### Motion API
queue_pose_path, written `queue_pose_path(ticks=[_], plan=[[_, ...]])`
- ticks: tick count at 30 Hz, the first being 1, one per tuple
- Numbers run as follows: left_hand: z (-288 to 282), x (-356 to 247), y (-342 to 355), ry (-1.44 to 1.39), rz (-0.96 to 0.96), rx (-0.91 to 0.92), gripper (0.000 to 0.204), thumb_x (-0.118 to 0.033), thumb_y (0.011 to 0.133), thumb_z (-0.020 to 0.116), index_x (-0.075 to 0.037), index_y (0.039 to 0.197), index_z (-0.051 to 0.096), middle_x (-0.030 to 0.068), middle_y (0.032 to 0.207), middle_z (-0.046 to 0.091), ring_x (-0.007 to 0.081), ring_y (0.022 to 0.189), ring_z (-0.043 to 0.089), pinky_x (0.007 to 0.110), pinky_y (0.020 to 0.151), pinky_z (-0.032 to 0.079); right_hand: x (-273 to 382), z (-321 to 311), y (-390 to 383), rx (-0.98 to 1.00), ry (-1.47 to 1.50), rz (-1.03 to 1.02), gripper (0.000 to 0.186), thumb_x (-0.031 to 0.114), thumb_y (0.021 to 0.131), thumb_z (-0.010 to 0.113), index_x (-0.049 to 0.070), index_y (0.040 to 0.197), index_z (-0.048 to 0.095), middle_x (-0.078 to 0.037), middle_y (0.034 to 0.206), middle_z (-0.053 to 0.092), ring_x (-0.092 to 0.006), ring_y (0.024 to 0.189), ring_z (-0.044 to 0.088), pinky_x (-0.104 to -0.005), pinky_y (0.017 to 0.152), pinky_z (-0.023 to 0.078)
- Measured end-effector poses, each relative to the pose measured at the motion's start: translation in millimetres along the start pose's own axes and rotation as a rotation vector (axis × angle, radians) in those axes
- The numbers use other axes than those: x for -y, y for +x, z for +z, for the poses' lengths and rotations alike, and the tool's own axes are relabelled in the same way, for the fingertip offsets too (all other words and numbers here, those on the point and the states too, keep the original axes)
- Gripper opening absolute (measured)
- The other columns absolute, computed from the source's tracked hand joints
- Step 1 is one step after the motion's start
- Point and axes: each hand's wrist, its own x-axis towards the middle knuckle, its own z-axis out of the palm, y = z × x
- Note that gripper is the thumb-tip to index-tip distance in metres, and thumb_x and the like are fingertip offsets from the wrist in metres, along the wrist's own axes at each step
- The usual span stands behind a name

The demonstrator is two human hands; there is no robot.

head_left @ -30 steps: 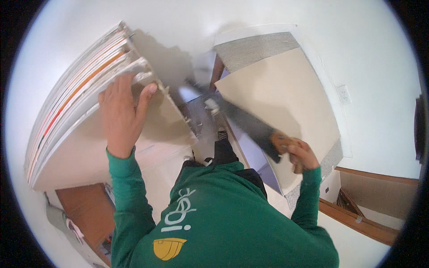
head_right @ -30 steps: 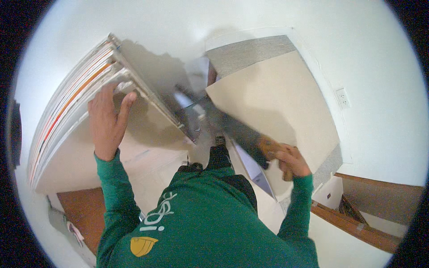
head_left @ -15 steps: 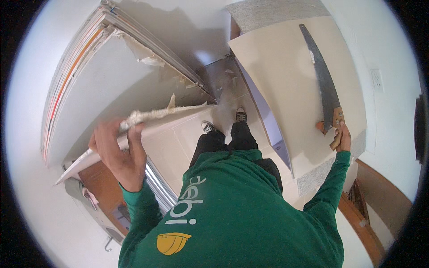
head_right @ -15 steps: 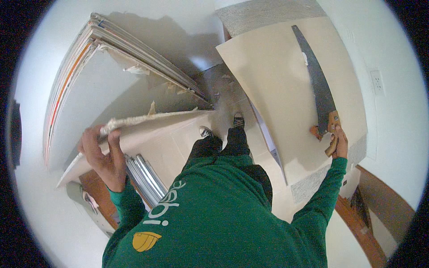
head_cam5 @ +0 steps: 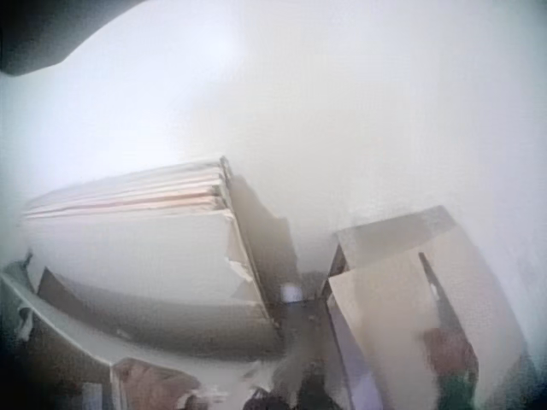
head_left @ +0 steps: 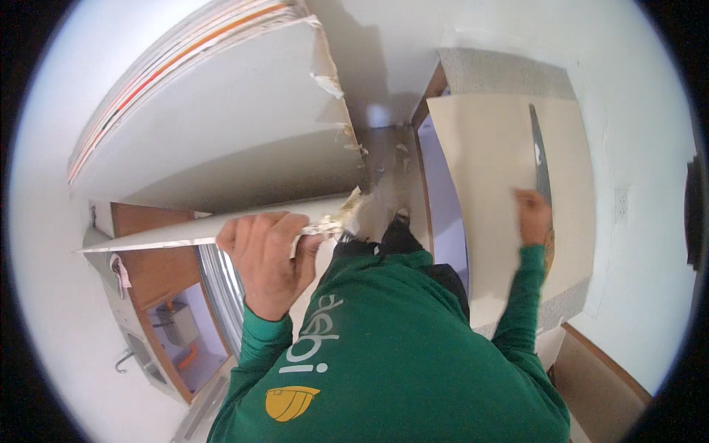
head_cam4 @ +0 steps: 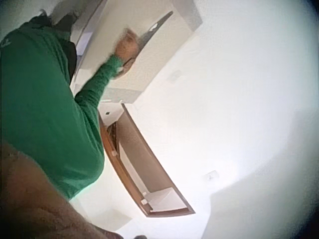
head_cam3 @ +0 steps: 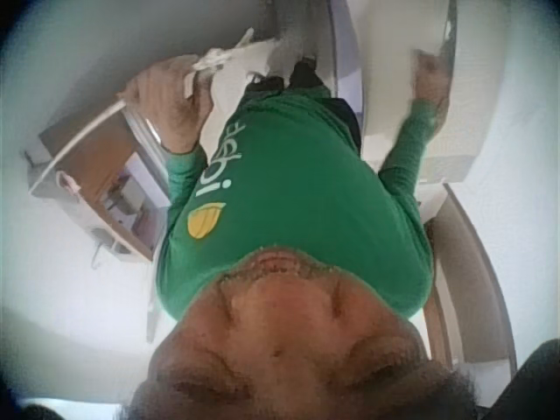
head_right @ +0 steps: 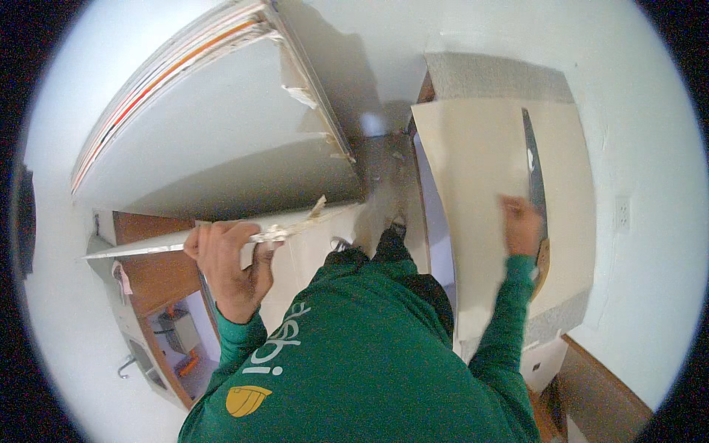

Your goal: The person measures and marks a large drywall sheet using a tape measure and pencil. They position the sheet, take measurements, and mark lines for cutting.

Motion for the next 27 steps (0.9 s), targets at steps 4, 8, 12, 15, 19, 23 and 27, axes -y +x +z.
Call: queue_pose_path(ticks=[4, 8, 12, 15, 19, 23, 27], plan=[[4, 1, 3, -0.046, 0.011, -0.022, 0.027, -0.028, 0.084, 0.083, -0.015, 0.102, 0.067, 0.0010, 0.093, 0.066, 0.0228, 0.084, 0.057, 0.041, 0.089, 0.033, 165, 183, 9, 0.531, 0.097, -0.068, 0.068, 0.062, 0.088, 0.077, -0.002, 0.111, 0.079, -0.023, 0.108, 0.078, -0.0340, 0.101, 0.075, -0.0441, 0.094, 0.058], [3, 1, -3, -0.079, 0.001, -0.012, 0.028, -0.026, 0.083, 0.082, -0.017, 0.104, 0.066, -0.0008, 0.094, 0.065, 0.0211, 0.084, 0.056, 0.041, 0.089, 0.034, 210, 321, 29, 0.602, 0.195, -0.173, 0.063, 0.058, 0.090, 0.076, -0.003, 0.104, 0.078, -0.021, 0.096, 0.077, -0.0352, 0.088, 0.075, -0.0443, 0.087, 0.059], [-1, -2, -4, -0.060, -0.039, 0.019, 0.032, -0.023, 0.076, 0.084, -0.018, 0.102, 0.066, -0.0031, 0.094, 0.066, 0.0195, 0.085, 0.057, 0.040, 0.090, 0.034, 235, 361, 46, 0.691, 0.616, 0.122, 0.039, 0.039, 0.101, 0.069, 0.001, 0.104, 0.077, -0.011, 0.089, 0.074, -0.0215, 0.076, 0.069, -0.0369, 0.072, 0.056], [-2, -7, -7, -0.068, -0.081, 0.020, 0.036, -0.021, 0.072, 0.084, -0.018, 0.103, 0.067, -0.0036, 0.093, 0.066, 0.0186, 0.085, 0.057, 0.040, 0.090, 0.034, 229, 371, 53, 0.676, 0.863, 0.173, 0.029, 0.029, 0.107, 0.060, 0.005, 0.106, 0.076, -0.005, 0.085, 0.070, -0.0162, 0.071, 0.064, -0.0343, 0.064, 0.054], [-2, -5, -2, -0.066, -0.110, 0.018, 0.036, -0.024, 0.072, 0.084, -0.019, 0.104, 0.068, -0.0033, 0.093, 0.068, 0.0184, 0.084, 0.056, 0.041, 0.091, 0.033, 207, 326, 92, 0.391, 0.622, -0.369, 0.025, 0.023, 0.108, 0.058, 0.006, 0.103, 0.076, -0.003, 0.083, 0.069, -0.0153, 0.072, 0.063, -0.0344, 0.065, 0.052], [-3, -5, 8, -0.074, -0.134, 0.034, 0.031, -0.030, 0.074, 0.082, -0.018, 0.099, 0.071, -0.0026, 0.094, 0.069, 0.0186, 0.085, 0.057, 0.041, 0.090, 0.032, 185, 306, 132, 0.611, 0.797, 0.189, 0.026, 0.029, 0.104, 0.066, 0.005, 0.104, 0.075, -0.004, 0.088, 0.072, -0.0158, 0.077, 0.064, -0.0367, 0.072, 0.052], [0, -4, 10, -0.065, -0.157, 0.055, 0.024, -0.030, 0.076, 0.080, -0.018, 0.095, 0.072, -0.0013, 0.094, 0.070, 0.0191, 0.085, 0.058, 0.042, 0.090, 0.032, 184, 337, 96, 0.934, 0.426, 0.018, 0.038, 0.040, 0.100, 0.072, 0.003, 0.103, 0.075, -0.004, 0.089, 0.072, -0.0153, 0.075, 0.061, -0.0373, 0.064, 0.049]])
